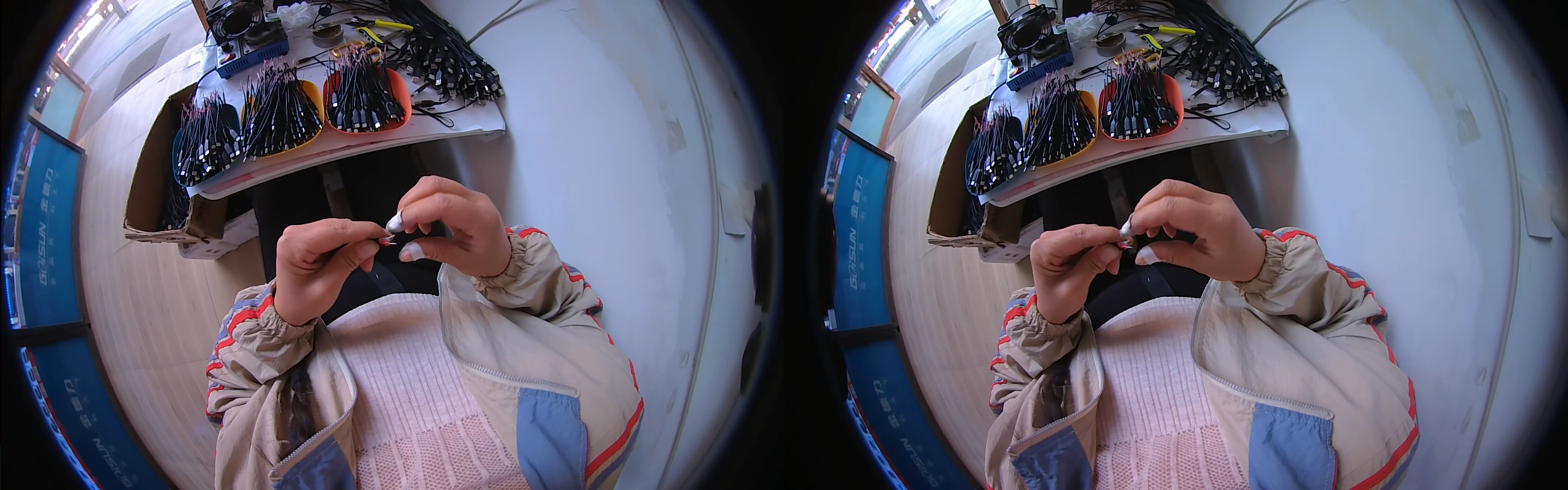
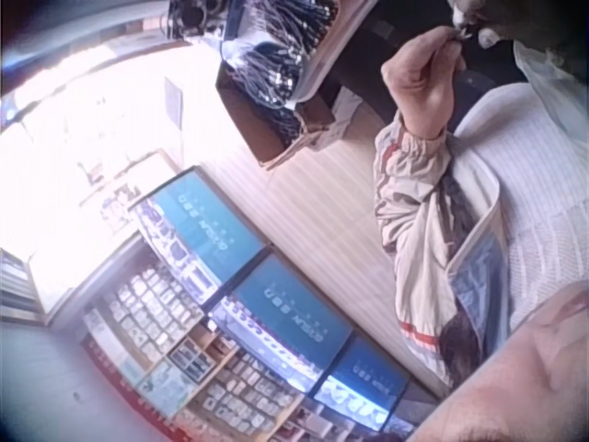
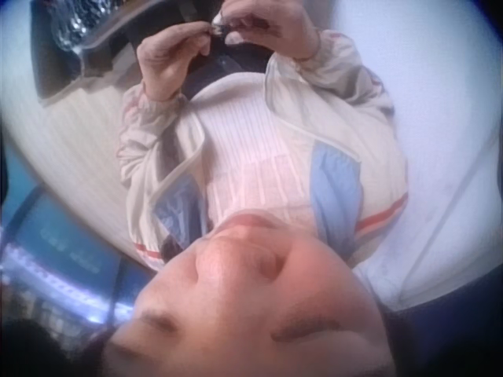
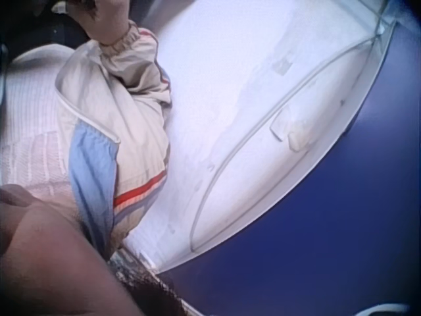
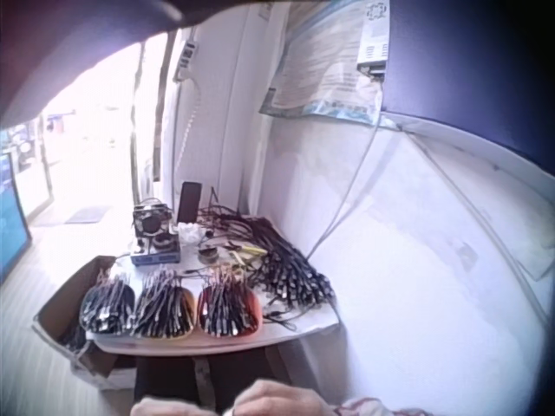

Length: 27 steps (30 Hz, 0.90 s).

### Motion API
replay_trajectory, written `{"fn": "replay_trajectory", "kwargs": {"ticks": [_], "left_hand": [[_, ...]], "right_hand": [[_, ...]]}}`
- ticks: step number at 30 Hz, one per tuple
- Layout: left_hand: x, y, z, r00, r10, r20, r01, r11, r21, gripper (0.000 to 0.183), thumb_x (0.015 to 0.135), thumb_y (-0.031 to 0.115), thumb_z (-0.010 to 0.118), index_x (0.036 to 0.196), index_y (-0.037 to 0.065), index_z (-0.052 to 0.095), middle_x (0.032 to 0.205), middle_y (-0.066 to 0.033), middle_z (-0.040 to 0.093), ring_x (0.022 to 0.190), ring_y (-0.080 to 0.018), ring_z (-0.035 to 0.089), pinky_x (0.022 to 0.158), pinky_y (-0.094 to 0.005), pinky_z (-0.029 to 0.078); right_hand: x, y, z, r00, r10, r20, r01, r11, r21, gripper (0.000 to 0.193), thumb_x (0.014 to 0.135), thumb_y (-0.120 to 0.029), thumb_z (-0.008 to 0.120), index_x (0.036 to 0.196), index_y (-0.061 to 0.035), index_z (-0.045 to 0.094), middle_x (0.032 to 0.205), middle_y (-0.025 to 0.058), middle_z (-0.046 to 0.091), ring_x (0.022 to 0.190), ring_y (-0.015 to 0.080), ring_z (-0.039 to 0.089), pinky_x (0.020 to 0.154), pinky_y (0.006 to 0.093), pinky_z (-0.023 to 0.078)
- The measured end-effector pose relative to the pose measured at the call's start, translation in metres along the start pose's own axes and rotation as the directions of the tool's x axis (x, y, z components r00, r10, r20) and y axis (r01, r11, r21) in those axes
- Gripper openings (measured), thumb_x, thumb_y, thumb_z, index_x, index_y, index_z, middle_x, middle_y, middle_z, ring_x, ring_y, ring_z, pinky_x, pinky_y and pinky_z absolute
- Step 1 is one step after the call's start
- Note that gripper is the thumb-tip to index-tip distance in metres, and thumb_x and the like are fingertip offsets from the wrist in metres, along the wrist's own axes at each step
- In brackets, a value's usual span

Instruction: The person repeatedly picks up black cables, attaches small white connectors to their ends, and places the finished cables into a cardboard box. The process is performed one at a time in a repetitive cycle.

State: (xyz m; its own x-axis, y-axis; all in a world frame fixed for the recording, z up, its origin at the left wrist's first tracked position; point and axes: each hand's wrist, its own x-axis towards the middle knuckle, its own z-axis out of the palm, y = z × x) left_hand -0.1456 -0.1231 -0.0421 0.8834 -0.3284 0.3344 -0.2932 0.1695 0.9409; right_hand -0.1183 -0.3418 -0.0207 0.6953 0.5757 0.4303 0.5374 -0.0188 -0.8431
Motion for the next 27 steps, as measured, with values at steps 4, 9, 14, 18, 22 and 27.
{"fn": "replay_trajectory", "kwargs": {"ticks": [4,9,14,18,22,27], "left_hand": [[0.007,-0.003,-0.002,0.998,-0.058,0.021,0.058,0.998,-0.024,0.013,0.086,-0.008,0.060,0.096,-0.006,0.068,0.076,-0.0088,0.065,0.065,-0.0099,0.060,0.059,-0.0212,0.049],[0.036,0.007,-0.010,0.984,-0.177,0.021,0.177,0.984,0.024,0.013,0.086,-0.008,0.060,0.095,-0.006,0.067,0.075,-0.0078,0.065,0.066,-0.0095,0.061,0.060,-0.0213,0.049],[0.090,0.066,-0.026,0.988,-0.062,-0.143,0.067,0.997,0.029,0.029,0.084,-0.010,0.057,0.113,-0.010,0.054,0.082,-0.0129,0.066,0.071,-0.0131,0.065,0.062,-0.0219,0.050],[0.165,0.095,-0.057,0.961,0.106,-0.256,0.030,0.878,0.478,0.015,0.089,0.007,0.062,0.098,-0.006,0.062,0.082,-0.0098,0.066,0.066,-0.0074,0.060,0.055,-0.0180,0.043],[0.282,0.027,-0.100,0.985,0.171,0.033,-0.132,0.610,0.781,0.013,0.087,0.006,0.062,0.097,0.000,0.067,0.084,-0.0084,0.068,0.067,-0.0160,0.063,0.065,-0.0254,0.049],[0.335,-0.084,-0.141,0.967,-0.025,0.253,-0.231,0.327,0.916,0.014,0.078,0.007,0.066,0.090,0.000,0.068,0.084,-0.0153,0.064,0.079,-0.0326,0.062,0.073,-0.0358,0.049]], "right_hand": [[0.009,0.009,0.001,0.992,-0.124,-0.016,0.121,0.984,-0.134,0.020,0.077,0.001,0.072,0.094,-0.0036,0.064,0.091,0.0078,0.059,0.078,0.0197,0.060,0.067,0.0294,0.050],[0.016,0.030,-0.006,0.996,-0.034,-0.088,0.029,0.997,-0.065,0.025,0.076,-0.002,0.076,0.097,-0.0014,0.062,0.088,0.0067,0.060,0.076,0.0137,0.057,0.064,0.0246,0.046],[0.028,0.068,-0.008,0.967,0.206,-0.151,-0.184,0.972,0.146,0.026,0.085,-0.019,0.071,0.105,-0.0044,0.062,0.084,0.0033,0.061,0.071,0.0090,0.054,0.065,0.0245,0.045],[0.029,0.110,0.026,0.964,0.223,0.143,-0.256,0.924,0.283,0.019,0.089,-0.019,0.064,0.099,-0.0026,0.064,0.084,0.0068,0.062,0.069,0.0137,0.057,0.064,0.0272,0.046],[0.012,0.149,0.054,0.857,0.244,0.454,-0.429,0.825,0.367,0.021,0.090,-0.021,0.062,0.095,-0.0010,0.062,0.078,0.0108,0.062,0.069,0.0197,0.059,0.065,0.0322,0.048],[0.000,0.179,0.055,0.855,0.206,0.476,-0.403,0.842,0.358,0.022,0.090,-0.022,0.059,0.097,-0.0014,0.061,0.080,0.0138,0.062,0.073,0.0270,0.062,0.065,0.0367,0.048]]}}
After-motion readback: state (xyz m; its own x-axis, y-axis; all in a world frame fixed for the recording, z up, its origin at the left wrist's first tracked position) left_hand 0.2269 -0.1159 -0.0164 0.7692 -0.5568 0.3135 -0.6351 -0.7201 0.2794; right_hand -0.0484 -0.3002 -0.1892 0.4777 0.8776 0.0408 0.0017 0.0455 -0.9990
